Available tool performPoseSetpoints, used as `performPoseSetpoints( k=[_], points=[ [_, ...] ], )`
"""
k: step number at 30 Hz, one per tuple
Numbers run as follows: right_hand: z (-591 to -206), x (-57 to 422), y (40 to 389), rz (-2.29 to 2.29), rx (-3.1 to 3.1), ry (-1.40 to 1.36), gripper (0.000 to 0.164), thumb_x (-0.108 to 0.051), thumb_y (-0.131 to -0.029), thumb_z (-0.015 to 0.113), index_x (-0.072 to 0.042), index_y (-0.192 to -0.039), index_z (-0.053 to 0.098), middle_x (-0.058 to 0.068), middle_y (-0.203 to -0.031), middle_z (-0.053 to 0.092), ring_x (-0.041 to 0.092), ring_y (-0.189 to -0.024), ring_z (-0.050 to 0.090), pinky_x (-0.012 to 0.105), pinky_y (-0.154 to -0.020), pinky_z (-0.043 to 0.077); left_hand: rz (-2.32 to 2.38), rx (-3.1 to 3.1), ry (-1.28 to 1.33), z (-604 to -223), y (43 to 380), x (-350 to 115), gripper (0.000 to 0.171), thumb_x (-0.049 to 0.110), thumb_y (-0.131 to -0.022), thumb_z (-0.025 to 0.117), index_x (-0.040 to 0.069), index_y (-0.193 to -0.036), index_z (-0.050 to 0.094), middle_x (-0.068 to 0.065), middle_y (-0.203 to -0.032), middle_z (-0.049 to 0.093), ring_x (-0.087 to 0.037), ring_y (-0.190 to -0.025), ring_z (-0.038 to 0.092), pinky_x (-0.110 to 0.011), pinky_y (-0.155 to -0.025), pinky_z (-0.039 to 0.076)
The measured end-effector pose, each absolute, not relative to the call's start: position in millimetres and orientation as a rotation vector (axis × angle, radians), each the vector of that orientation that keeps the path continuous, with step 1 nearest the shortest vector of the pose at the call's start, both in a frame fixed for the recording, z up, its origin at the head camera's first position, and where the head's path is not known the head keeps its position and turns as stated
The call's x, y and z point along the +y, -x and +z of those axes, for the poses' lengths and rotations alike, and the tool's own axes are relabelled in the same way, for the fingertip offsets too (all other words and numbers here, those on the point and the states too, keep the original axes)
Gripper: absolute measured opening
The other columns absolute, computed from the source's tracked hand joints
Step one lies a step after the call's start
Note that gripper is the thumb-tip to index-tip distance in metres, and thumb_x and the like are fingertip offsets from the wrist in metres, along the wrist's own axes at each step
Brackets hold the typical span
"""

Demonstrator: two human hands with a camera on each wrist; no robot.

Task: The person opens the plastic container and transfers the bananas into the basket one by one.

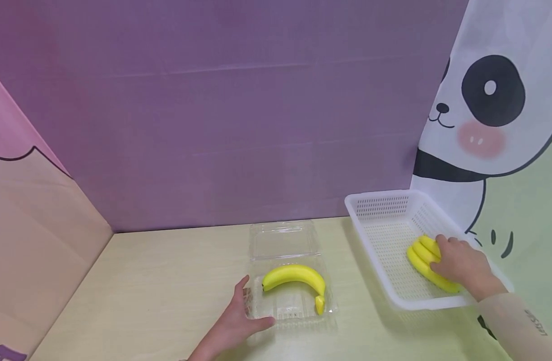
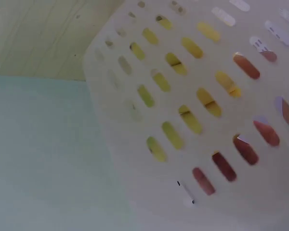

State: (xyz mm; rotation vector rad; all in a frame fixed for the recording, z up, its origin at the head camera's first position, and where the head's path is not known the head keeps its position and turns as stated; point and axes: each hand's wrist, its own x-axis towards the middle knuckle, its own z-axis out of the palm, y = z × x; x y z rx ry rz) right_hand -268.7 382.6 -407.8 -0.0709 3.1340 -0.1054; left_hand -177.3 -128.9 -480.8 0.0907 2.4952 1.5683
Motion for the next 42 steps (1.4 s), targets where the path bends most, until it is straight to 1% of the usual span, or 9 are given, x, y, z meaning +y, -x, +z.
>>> performPoseSetpoints(
  k=[5, 8, 11, 18, 25, 27, 35, 42],
  points=[
    [-405.3, 385.6, 266.6, -0.154, 3.120, 0.065, 0.069, -0.025, -0.080, 0.080, 0.015, -0.127, 0.049, 0.028, -0.097, 0.058, 0.036, -0.079, 0.054, 0.055, -0.063, 0.053, 1.568, 2.497, -0.092, -480.4, 176.7, -128.8, 0.120, 0.033, -0.078, 0.089, 0.010, -0.161, 0.006, -0.034, -0.154, 0.032, -0.049, -0.137, 0.042, -0.061, -0.108, 0.038],
    [-401.5, 386.2, 265.5, -0.175, 3.122, 0.071, 0.065, -0.023, -0.081, 0.079, 0.014, -0.126, 0.051, 0.028, -0.098, 0.059, 0.035, -0.079, 0.054, 0.056, -0.064, 0.054, 1.565, 2.498, -0.091, -479.9, 176.3, -128.8, 0.120, 0.033, -0.078, 0.089, 0.010, -0.161, 0.006, -0.034, -0.154, 0.032, -0.050, -0.138, 0.041, -0.061, -0.108, 0.038],
    [-396.7, 384.9, 264.6, -0.187, 3.136, 0.080, 0.060, -0.021, -0.081, 0.076, 0.014, -0.125, 0.052, 0.029, -0.099, 0.060, 0.035, -0.079, 0.055, 0.059, -0.065, 0.054, 1.558, 2.506, -0.087, -479.4, 176.1, -128.8, 0.120, 0.034, -0.078, 0.089, 0.009, -0.161, 0.006, -0.034, -0.155, 0.032, -0.049, -0.139, 0.040, -0.062, -0.108, 0.037],
    [-385.1, 378.5, 260.8, -0.233, 3.143, 0.070, 0.055, -0.022, -0.084, 0.072, 0.013, -0.122, 0.055, 0.031, -0.102, 0.061, 0.035, -0.079, 0.056, 0.065, -0.066, 0.052, 1.578, 2.491, -0.108, -478.4, 175.9, -128.7, 0.120, 0.032, -0.078, 0.089, 0.009, -0.161, 0.005, -0.035, -0.155, 0.031, -0.051, -0.138, 0.041, -0.062, -0.107, 0.039],
    [-379.4, 371.2, 256.2, -0.265, 3.165, 0.082, 0.048, -0.022, -0.087, 0.069, 0.013, -0.118, 0.059, 0.030, -0.102, 0.062, 0.033, -0.078, 0.056, 0.058, -0.065, 0.054, 1.554, 2.513, -0.082, -479.6, 176.1, -128.0, 0.121, 0.036, -0.077, 0.090, 0.009, -0.161, 0.007, -0.035, -0.156, 0.030, -0.050, -0.141, 0.036, -0.064, -0.109, 0.035],
    [-379.0, 369.3, 254.9, -0.279, 3.175, 0.086, 0.047, -0.022, -0.088, 0.068, 0.013, -0.118, 0.059, 0.030, -0.102, 0.063, 0.033, -0.078, 0.057, 0.058, -0.066, 0.054, 1.550, 2.516, -0.079, -480.4, 176.2, -127.9, 0.121, 0.037, -0.076, 0.090, 0.010, -0.161, 0.007, -0.035, -0.156, 0.030, -0.050, -0.141, 0.036, -0.065, -0.109, 0.035],
    [-374.7, 361.5, 249.2, -0.333, 3.219, 0.110, 0.046, -0.024, -0.091, 0.066, 0.011, -0.120, 0.059, 0.032, -0.105, 0.064, 0.044, -0.088, 0.062, 0.060, -0.066, 0.054, 1.573, 2.501, -0.111, -479.3, 175.5, -129.8, 0.120, 0.034, -0.078, 0.089, 0.010, -0.161, 0.006, -0.034, -0.155, 0.031, -0.051, -0.139, 0.039, -0.063, -0.108, 0.037],
    [-374.0, 356.4, 244.3, -0.370, 3.246, 0.122, 0.044, -0.026, -0.093, 0.065, 0.009, -0.119, 0.062, 0.033, -0.108, 0.065, 0.047, -0.092, 0.062, 0.062, -0.067, 0.053, 1.567, 2.507, -0.097, -478.7, 174.7, -129.5, 0.120, 0.034, -0.078, 0.089, 0.010, -0.161, 0.006, -0.035, -0.155, 0.031, -0.050, -0.140, 0.038, -0.063, -0.108, 0.036]
  ],
)
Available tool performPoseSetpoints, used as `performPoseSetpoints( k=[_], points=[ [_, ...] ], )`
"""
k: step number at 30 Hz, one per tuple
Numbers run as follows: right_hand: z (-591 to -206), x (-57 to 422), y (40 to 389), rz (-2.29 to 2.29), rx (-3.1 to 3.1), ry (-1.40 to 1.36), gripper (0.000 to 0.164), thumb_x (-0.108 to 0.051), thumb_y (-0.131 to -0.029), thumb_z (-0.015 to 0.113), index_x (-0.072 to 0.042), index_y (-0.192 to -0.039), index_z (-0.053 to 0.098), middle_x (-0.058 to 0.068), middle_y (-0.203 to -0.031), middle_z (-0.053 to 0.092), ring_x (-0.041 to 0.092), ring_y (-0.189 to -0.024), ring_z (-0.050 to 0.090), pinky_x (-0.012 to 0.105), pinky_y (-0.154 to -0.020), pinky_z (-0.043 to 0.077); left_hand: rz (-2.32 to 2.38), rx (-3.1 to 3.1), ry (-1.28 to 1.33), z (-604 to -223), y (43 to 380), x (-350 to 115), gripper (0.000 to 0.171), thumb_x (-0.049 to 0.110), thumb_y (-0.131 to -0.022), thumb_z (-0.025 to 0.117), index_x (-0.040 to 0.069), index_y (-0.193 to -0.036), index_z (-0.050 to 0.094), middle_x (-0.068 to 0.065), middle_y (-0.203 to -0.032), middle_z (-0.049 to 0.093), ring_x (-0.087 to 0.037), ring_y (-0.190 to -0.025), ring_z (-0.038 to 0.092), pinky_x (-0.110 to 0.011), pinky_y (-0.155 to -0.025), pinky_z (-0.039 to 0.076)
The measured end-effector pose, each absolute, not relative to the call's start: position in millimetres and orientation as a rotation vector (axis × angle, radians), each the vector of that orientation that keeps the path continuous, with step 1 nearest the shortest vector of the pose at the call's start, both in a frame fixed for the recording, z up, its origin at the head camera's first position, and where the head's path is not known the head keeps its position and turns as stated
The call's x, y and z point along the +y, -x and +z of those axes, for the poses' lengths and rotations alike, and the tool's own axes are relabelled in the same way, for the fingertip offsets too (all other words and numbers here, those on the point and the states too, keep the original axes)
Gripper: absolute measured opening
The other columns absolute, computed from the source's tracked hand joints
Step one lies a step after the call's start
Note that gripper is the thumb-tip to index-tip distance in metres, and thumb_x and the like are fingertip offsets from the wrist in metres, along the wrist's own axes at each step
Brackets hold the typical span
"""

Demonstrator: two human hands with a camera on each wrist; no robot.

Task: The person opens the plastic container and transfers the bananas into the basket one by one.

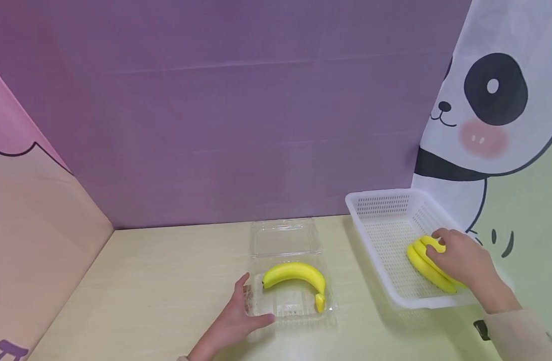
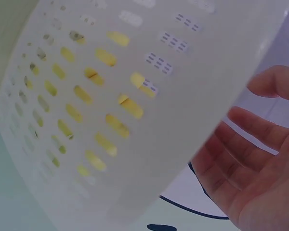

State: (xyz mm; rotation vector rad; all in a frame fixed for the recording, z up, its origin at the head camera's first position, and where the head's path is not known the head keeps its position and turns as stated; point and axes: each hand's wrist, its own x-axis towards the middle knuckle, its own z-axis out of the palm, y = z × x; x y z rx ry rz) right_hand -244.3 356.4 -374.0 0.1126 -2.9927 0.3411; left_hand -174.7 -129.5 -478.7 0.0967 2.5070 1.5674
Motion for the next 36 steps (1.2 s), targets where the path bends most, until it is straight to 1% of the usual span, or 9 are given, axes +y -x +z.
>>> performPoseSetpoints(
  k=[13, 16, 24, 36],
  points=[
    [-373.1, 343.3, 237.4, 0.422, -2.938, -0.116, 0.045, -0.028, -0.094, 0.066, 0.009, -0.119, 0.063, 0.032, -0.108, 0.066, 0.048, -0.096, 0.062, 0.061, -0.074, 0.053, 1.588, 2.489, -0.096, -479.7, 174.1, -129.0, 0.119, 0.033, -0.078, 0.089, 0.011, -0.161, 0.006, -0.034, -0.156, 0.030, -0.049, -0.139, 0.039, -0.063, -0.107, 0.038],
    [-373.3, 339.9, 235.5, 0.437, -2.915, -0.126, 0.046, -0.030, -0.095, 0.065, 0.009, -0.119, 0.063, 0.030, -0.110, 0.067, 0.047, -0.098, 0.063, 0.060, -0.075, 0.053, 1.587, 2.489, -0.093, -480.3, 174.2, -129.1, 0.120, 0.034, -0.078, 0.089, 0.011, -0.161, 0.006, -0.034, -0.156, 0.029, -0.049, -0.140, 0.037, -0.064, -0.108, 0.036],
    [-370.2, 331.1, 228.5, 0.496, -2.879, -0.140, 0.046, -0.031, -0.097, 0.063, 0.008, -0.121, 0.064, 0.027, -0.112, 0.068, 0.045, -0.097, 0.065, 0.058, -0.075, 0.053, 1.559, 2.519, -0.095, -481.3, 175.4, -128.0, 0.119, 0.037, -0.078, 0.088, 0.010, -0.161, 0.008, -0.034, -0.155, 0.032, -0.049, -0.141, 0.037, -0.064, -0.109, 0.035],
    [-367.9, 316.3, 220.4, 0.533, -2.818, -0.156, 0.044, -0.031, -0.095, 0.064, 0.005, -0.120, 0.066, 0.025, -0.111, 0.069, 0.042, -0.096, 0.064, 0.057, -0.076, 0.052, 1.555, 2.529, -0.102, -480.6, 175.4, -128.8, 0.119, 0.034, -0.078, 0.089, 0.009, -0.161, 0.007, -0.035, -0.154, 0.033, -0.050, -0.139, 0.039, -0.064, -0.107, 0.037]
  ],
)
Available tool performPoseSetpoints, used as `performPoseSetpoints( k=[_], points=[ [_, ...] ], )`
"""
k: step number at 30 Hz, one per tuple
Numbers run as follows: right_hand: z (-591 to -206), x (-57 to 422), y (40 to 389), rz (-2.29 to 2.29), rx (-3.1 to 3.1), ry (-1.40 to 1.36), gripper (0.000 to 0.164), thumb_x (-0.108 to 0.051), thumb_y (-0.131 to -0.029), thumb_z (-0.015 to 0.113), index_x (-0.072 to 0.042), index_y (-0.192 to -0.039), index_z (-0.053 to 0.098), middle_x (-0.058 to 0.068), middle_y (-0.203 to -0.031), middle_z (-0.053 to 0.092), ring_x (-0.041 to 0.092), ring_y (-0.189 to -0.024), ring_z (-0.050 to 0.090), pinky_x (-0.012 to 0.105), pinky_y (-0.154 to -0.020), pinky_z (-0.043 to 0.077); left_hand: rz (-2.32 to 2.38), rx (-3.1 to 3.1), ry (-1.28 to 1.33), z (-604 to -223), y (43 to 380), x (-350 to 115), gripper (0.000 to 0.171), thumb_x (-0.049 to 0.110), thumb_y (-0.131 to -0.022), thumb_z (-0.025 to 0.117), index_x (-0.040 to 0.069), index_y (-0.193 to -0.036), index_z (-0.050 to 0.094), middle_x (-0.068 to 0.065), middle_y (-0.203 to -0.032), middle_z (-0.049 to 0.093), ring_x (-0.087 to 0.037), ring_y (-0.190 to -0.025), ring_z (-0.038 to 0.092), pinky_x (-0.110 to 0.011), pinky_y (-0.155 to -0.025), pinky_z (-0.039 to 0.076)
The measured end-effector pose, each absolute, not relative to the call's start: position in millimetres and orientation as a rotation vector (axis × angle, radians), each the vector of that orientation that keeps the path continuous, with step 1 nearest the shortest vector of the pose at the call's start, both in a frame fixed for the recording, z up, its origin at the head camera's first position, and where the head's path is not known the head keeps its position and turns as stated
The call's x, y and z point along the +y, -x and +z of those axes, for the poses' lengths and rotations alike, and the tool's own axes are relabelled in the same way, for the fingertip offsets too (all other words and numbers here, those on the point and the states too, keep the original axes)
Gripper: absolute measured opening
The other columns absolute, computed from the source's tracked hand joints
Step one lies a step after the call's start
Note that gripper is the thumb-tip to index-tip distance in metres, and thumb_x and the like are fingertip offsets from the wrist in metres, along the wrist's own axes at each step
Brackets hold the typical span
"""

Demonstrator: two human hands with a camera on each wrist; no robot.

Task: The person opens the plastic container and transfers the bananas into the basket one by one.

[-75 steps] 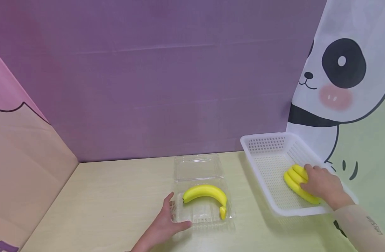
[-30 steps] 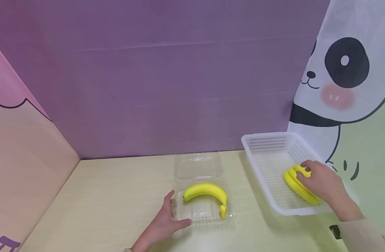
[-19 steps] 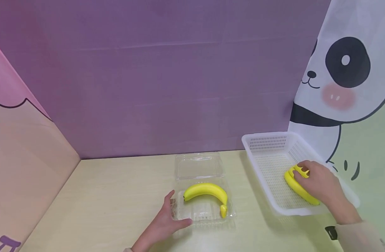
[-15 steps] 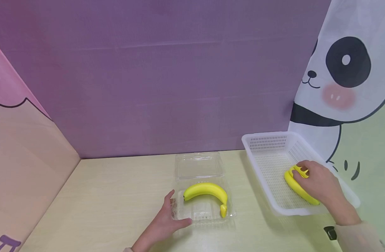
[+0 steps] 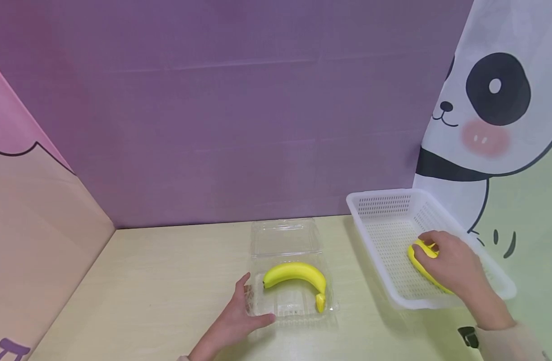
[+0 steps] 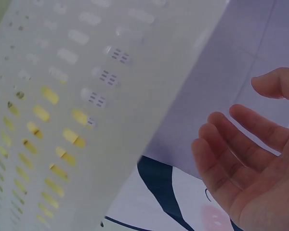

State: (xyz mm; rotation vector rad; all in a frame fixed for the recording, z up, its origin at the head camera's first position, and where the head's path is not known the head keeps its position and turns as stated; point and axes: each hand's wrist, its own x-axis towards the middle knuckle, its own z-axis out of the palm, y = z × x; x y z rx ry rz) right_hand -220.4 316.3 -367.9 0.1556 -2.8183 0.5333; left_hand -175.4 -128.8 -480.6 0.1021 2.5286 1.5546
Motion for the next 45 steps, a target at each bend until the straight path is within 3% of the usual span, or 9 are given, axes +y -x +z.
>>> performPoseSetpoints(
  k=[11, 34, 45],
  points=[
    [-364.1, 299.4, 212.9, 0.542, -2.725, -0.245, 0.036, -0.026, -0.093, 0.067, 0.003, -0.114, 0.070, 0.020, -0.103, 0.071, 0.035, -0.086, 0.066, 0.052, -0.073, 0.053, 1.546, 2.541, -0.097, -480.3, 174.6, -128.1, 0.119, 0.034, -0.077, 0.089, 0.010, -0.161, 0.008, -0.034, -0.154, 0.034, -0.049, -0.139, 0.040, -0.064, -0.107, 0.037],
    [-369.5, 271.2, 198.9, 0.569, -2.570, -0.371, 0.025, -0.018, -0.088, 0.072, -0.004, -0.109, 0.072, 0.008, -0.098, 0.071, 0.030, -0.085, 0.068, 0.045, -0.068, 0.052, 1.578, 2.500, -0.102, -479.0, 173.1, -128.2, 0.118, 0.035, -0.078, 0.088, 0.010, -0.161, 0.007, -0.034, -0.155, 0.032, -0.050, -0.141, 0.037, -0.064, -0.108, 0.036],
    [-373.8, 254.6, 196.0, 0.532, -2.447, -0.478, 0.026, -0.014, -0.080, 0.079, -0.008, -0.105, 0.074, 0.002, -0.094, 0.072, 0.026, -0.083, 0.068, 0.044, -0.067, 0.053, 1.568, 2.503, -0.079, -477.6, 172.9, -128.4, 0.119, 0.034, -0.078, 0.088, 0.012, -0.162, 0.007, -0.034, -0.157, 0.030, -0.049, -0.143, 0.034, -0.064, -0.109, 0.035]
  ],
)
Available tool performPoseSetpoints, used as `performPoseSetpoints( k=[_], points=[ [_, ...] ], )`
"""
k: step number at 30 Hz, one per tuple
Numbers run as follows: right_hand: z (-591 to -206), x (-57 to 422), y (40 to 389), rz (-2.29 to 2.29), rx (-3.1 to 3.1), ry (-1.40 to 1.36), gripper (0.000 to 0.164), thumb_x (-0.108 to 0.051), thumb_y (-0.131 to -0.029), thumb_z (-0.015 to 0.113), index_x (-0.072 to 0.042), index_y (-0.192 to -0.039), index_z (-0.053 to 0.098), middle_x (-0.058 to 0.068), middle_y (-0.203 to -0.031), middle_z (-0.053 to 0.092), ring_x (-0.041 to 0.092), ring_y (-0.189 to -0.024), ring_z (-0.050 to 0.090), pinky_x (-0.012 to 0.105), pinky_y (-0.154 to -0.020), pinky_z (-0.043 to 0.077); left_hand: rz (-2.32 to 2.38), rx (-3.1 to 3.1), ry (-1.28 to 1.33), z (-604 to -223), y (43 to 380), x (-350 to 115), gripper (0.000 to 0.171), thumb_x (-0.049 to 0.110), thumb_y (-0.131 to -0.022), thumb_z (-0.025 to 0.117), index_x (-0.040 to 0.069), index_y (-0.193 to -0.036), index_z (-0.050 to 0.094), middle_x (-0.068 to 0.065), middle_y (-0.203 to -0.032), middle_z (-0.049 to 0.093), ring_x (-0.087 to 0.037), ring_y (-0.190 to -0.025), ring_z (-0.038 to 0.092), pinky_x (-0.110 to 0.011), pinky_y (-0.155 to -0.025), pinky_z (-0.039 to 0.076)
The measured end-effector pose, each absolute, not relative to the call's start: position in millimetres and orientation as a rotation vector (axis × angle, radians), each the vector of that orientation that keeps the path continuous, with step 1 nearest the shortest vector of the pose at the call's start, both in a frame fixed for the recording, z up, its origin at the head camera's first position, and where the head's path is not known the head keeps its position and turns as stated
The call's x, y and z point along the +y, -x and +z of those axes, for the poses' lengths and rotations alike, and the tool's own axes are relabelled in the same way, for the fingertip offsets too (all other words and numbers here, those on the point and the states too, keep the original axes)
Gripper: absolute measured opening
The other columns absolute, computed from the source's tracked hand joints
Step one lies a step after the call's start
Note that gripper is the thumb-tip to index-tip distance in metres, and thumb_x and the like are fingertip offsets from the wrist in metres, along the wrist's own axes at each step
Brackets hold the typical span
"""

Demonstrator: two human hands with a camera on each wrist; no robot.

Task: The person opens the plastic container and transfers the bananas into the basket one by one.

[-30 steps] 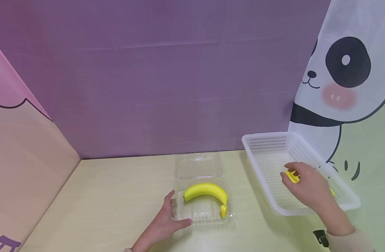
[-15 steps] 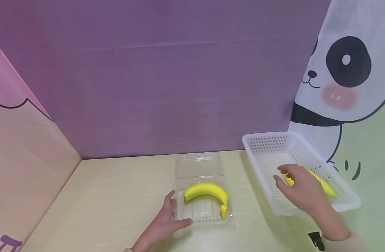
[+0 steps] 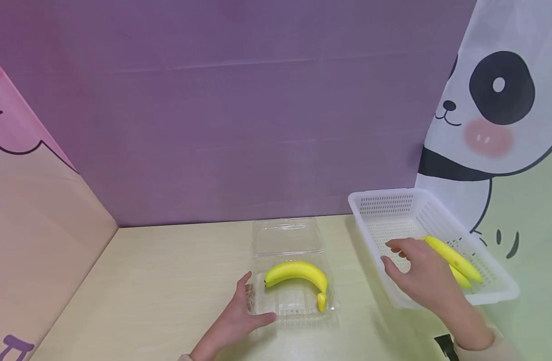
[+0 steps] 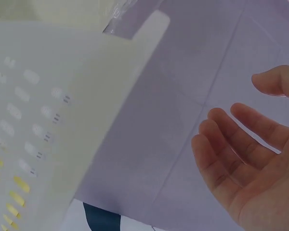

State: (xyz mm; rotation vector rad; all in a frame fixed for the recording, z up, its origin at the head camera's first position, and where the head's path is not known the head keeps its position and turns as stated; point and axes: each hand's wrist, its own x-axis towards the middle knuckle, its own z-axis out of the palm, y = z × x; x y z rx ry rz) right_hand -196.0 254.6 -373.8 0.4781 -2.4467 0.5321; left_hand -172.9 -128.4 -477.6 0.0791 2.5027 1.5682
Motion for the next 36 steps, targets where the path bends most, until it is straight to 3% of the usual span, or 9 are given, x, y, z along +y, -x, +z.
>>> performPoseSetpoints(
  k=[15, 36],
  points=[
    [-379.1, 235.1, 191.5, 0.505, -2.347, -0.600, 0.027, -0.013, -0.074, 0.082, -0.011, -0.100, 0.074, -0.003, -0.089, 0.070, 0.019, -0.081, 0.063, 0.038, -0.065, 0.054, 1.570, 2.507, -0.091, -477.6, 172.9, -127.5, 0.118, 0.034, -0.078, 0.089, 0.010, -0.161, 0.007, -0.035, -0.156, 0.031, -0.050, -0.142, 0.035, -0.064, -0.109, 0.036],
    [-386.4, 209.5, 196.4, 0.500, -2.308, -0.696, 0.024, -0.016, -0.075, 0.081, -0.013, -0.098, 0.074, -0.006, -0.090, 0.069, 0.013, -0.078, 0.061, 0.030, -0.059, 0.052, 1.586, 2.501, -0.114, -478.4, 173.5, -128.4, 0.119, 0.033, -0.079, 0.088, 0.009, -0.161, 0.006, -0.036, -0.154, 0.032, -0.050, -0.140, 0.038, -0.062, -0.108, 0.037]
  ],
)
